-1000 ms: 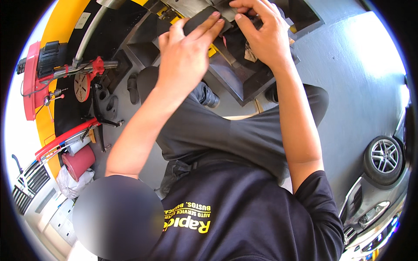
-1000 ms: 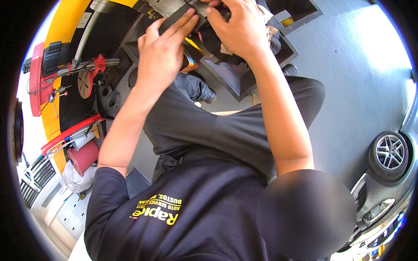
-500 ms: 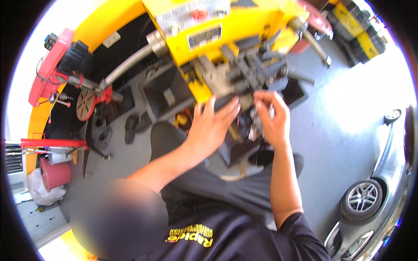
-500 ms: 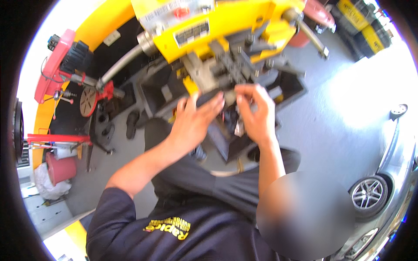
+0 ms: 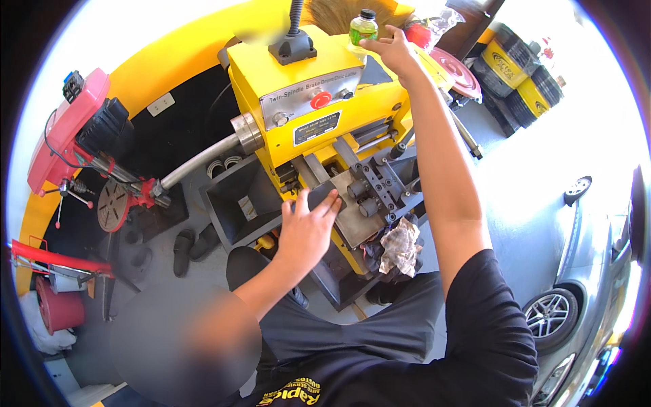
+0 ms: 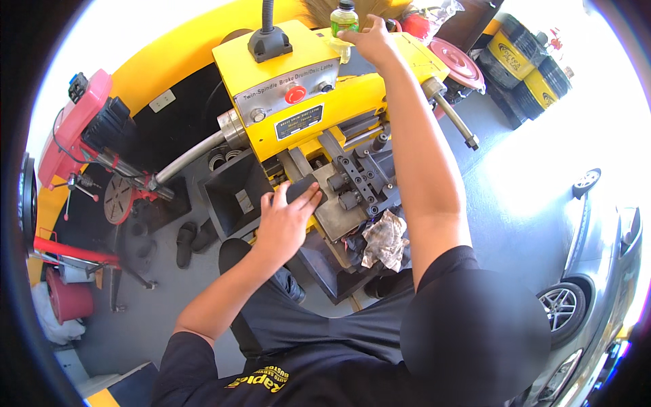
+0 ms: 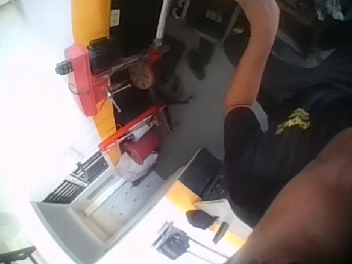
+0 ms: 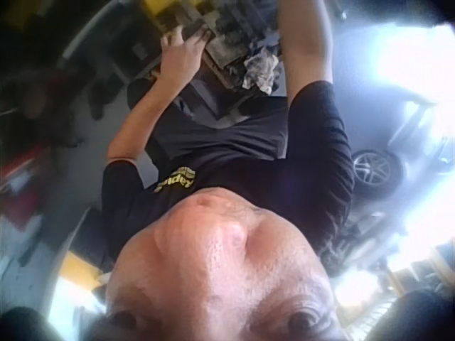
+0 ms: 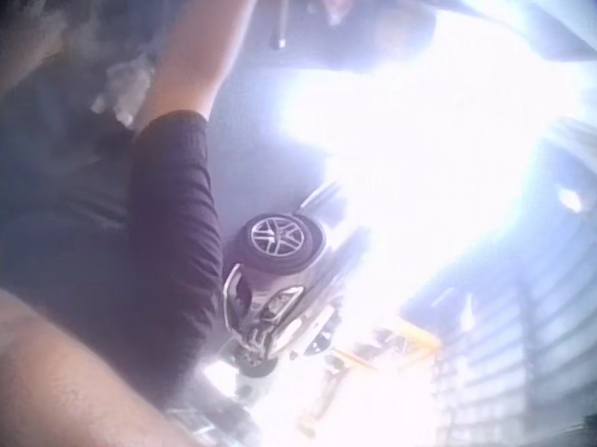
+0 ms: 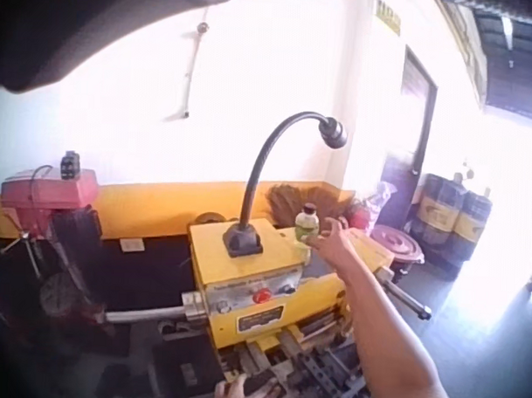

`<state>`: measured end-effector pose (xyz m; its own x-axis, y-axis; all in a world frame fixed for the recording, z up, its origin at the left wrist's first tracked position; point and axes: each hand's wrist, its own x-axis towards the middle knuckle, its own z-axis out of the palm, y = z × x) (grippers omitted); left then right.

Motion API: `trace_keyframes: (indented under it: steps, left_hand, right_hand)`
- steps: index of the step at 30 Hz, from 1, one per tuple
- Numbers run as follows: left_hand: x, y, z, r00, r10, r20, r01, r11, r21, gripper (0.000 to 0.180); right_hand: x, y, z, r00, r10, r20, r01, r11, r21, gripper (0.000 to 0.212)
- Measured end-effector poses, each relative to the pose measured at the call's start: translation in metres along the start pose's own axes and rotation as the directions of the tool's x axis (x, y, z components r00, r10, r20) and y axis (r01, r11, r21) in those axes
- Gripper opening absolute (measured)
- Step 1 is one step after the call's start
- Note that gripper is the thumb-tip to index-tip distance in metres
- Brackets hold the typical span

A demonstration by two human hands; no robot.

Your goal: The person cleans a yellow brake lathe by applying liquid from a bottle onto a sponge and scrubbing various surfaces. They then use a cloth to wipe the machine, repeating the scrubbing and wiping actions across different parts of the equipment.

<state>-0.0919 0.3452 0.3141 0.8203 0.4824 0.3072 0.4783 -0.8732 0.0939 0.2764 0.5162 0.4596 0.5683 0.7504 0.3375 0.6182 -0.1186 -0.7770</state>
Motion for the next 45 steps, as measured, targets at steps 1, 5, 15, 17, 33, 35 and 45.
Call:
trace_keyframes:
  steps: [1,5,15,17,33,35,45]
  left_hand:
    - [-0.001,0.007,0.002,1.000,-0.010,0.000,0.010,1.000,0.028,0.051]
    - [-0.037,0.035,-0.008,0.992,0.115,0.050,-0.104,0.977,-0.184,0.050]
    - [-0.034,0.039,-0.010,0.990,0.135,0.028,-0.128,0.977,-0.170,0.049]
    - [-0.035,0.026,-0.010,0.989,0.133,0.059,-0.121,0.977,-0.175,0.052]
    - [-0.014,0.003,0.009,0.995,0.062,-0.075,-0.056,0.996,0.074,0.049]
    - [-0.025,0.014,0.011,0.996,0.090,-0.030,-0.089,0.996,0.031,0.050]
    - [-0.015,-0.009,0.002,0.999,0.019,-0.046,-0.021,0.998,-0.064,0.052]
  right_hand:
    - [0.008,0.005,0.010,0.999,0.010,0.049,-0.012,0.998,0.059,0.104]
    - [0.019,0.026,0.039,0.994,-0.042,0.100,0.026,0.988,0.156,0.101]
    - [0.020,0.021,-0.005,0.987,-0.163,-0.012,0.157,0.929,0.336,0.073]
    - [-0.018,-0.031,-0.022,0.970,-0.236,-0.058,0.230,0.813,0.535,0.039]
    - [-0.358,-0.002,-0.123,0.677,0.074,0.732,-0.162,0.986,0.050,0.065]
    - [-0.362,0.004,-0.121,0.636,0.157,0.756,-0.190,0.981,-0.044,0.063]
    - [-0.354,0.023,-0.109,0.606,0.199,0.770,-0.246,0.968,-0.057,0.055]
